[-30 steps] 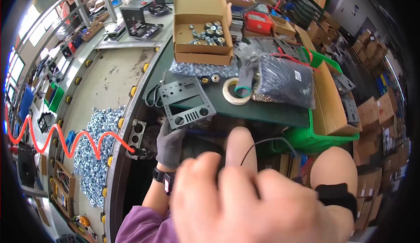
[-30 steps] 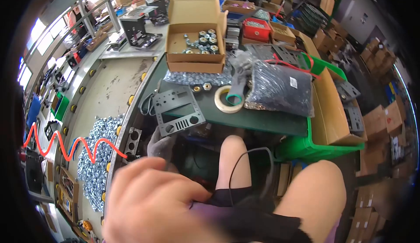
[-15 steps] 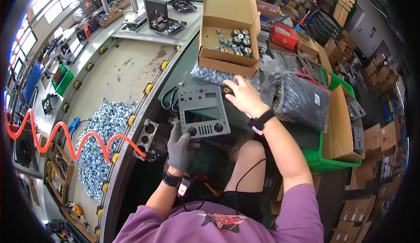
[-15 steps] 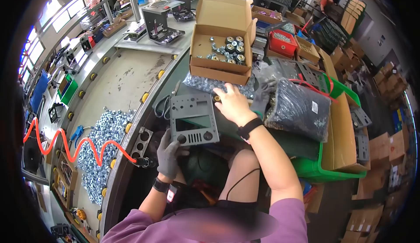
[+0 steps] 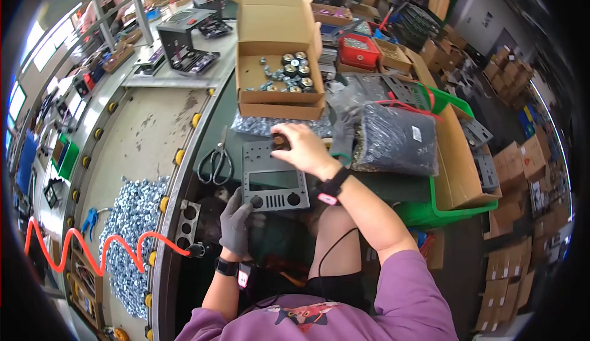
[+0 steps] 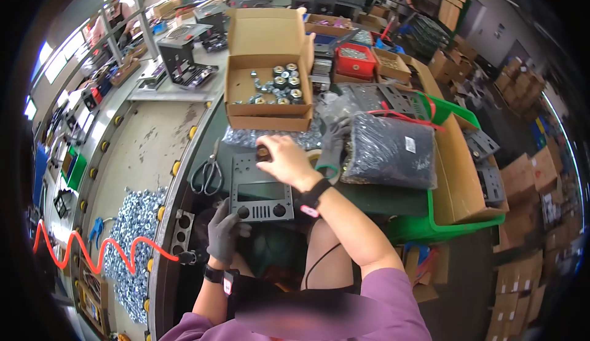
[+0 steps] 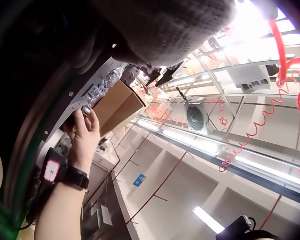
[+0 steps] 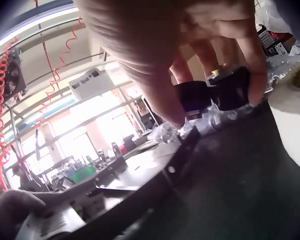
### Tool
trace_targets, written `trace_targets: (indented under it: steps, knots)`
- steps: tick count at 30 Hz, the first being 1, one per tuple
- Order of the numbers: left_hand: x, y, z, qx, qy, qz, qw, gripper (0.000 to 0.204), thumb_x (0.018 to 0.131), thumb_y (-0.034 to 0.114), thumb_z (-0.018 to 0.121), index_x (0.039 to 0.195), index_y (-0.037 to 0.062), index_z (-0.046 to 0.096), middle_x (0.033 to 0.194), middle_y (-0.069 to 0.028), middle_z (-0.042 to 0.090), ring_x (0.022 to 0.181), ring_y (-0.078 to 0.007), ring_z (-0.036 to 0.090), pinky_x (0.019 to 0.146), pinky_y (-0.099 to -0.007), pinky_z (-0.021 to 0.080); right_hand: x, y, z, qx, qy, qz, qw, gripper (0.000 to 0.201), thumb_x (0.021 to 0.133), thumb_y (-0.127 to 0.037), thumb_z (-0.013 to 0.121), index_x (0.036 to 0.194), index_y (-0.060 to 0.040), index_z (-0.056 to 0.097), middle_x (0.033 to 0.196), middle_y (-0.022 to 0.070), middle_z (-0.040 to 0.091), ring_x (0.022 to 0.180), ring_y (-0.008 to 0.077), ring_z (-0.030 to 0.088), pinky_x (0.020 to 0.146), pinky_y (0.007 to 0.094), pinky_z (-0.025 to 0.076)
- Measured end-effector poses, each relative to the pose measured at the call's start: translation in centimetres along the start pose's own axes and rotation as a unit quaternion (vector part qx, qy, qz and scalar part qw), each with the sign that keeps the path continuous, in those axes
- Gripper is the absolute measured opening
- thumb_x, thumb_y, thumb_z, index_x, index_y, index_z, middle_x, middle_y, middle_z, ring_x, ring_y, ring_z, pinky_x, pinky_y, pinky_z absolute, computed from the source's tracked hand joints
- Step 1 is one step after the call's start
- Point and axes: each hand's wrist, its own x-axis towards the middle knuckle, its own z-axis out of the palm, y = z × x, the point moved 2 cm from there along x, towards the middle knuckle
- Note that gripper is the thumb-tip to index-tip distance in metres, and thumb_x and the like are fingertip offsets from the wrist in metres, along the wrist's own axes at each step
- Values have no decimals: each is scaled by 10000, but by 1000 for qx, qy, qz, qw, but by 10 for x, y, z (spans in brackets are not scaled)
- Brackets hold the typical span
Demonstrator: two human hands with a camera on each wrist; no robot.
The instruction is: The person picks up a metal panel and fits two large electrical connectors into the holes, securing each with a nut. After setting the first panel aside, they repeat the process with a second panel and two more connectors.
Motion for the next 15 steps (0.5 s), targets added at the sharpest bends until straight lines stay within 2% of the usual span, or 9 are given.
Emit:
trace_targets:
  steps: [3, 7, 9, 10, 11, 12, 13, 14, 15]
  knots:
    - [10, -14, 11, -16, -27, -13, 999, 525, 912, 92, 486, 1412, -14, 367, 1065, -123, 628, 695, -156, 636, 614, -256, 544, -5, -3, 20, -81, -121, 63, 987, 445, 718, -271, 768, 1100, -129, 590, 1082, 81, 655, 1088, 281, 573, 902, 383, 480]
    - [8, -16, 12, 14, -37, -10, 999, 466, 929, 116, 509, 1373, 5, 424, 1122, -102, 613, 824, -152, 633, 699, -274, 541, -11, 9, 24, -90, -86, 61, 990, 468, 692, -288, 793, 1112, -161, 631, 1201, 140, 604, 1233, 288, 487, 975, 470, 378]
    - [9, -20, 3, 15, -23, -25, 999, 459, 929, 114, 521, 1366, 2, 434, 1133, -99, 611, 883, -154, 626, 751, -279, 535, -16, 8, 19, -98, -36, 21, 994, 473, 688, -272, 795, 1112, -144, 629, 1193, 146, 603, 1202, 299, 508, 961, 457, 396]
    - [15, -26, -5, 82, 29, 82, 993, 453, 929, 103, 534, 1358, -6, 441, 1142, -96, 610, 932, -154, 612, 804, -277, 515, -15, 3, 14, -106, 14, -23, 994, 479, 684, -257, 798, 1112, -127, 627, 1185, 152, 603, 1171, 310, 530, 946, 444, 414]
    - [14, -28, -14, 148, 85, 185, 968, 446, 929, 92, 547, 1351, -15, 448, 1150, -92, 609, 981, -155, 597, 856, -275, 495, -13, 3, 6, 0, 16, -5, 1000, 476, 686, -202, 795, 1110, -76, 619, 1156, 178, 597, 1071, 348, 574, 905, 414, 458]
    - [12, -18, -13, 124, 103, 180, 970, 420, 924, 55, 561, 1324, -34, 469, 1137, -78, 606, 981, -146, 586, 891, -256, 462, -17, -6, -4, 73, 70, -19, 995, 446, 704, -135, 789, 1100, -33, 612, 1095, 158, 587, 977, 306, 614, 816, 357, 512]
    - [2, 3, -1, 149, 104, 209, 961, 401, 925, 61, 553, 1307, -31, 478, 1097, -67, 605, 953, -130, 580, 844, -242, 467, -20, -21, -19, 136, 58, 47, 988, 416, 728, -81, 782, 1101, -22, 608, 1047, 115, 563, 958, 215, 611, 767, 308, 537]
    - [-10, 24, 15, 176, 105, 237, 950, 383, 925, 67, 546, 1291, -29, 488, 1056, -56, 603, 924, -113, 574, 796, -229, 472, -24, -31, -30, 140, 69, 41, 987, 412, 742, -37, 776, 1113, -14, 597, 1031, 76, 531, 945, 154, 593, 726, 262, 545]
    - [-17, 37, 25, 176, 77, 250, 949, 369, 914, 48, 562, 1271, -29, 507, 1039, -59, 604, 918, -111, 575, 806, -242, 473, -29, -40, -38, 171, 96, 15, 980, 405, 737, -17, 778, 1100, -13, 599, 1042, 66, 521, 918, 148, 598, 724, 245, 544]
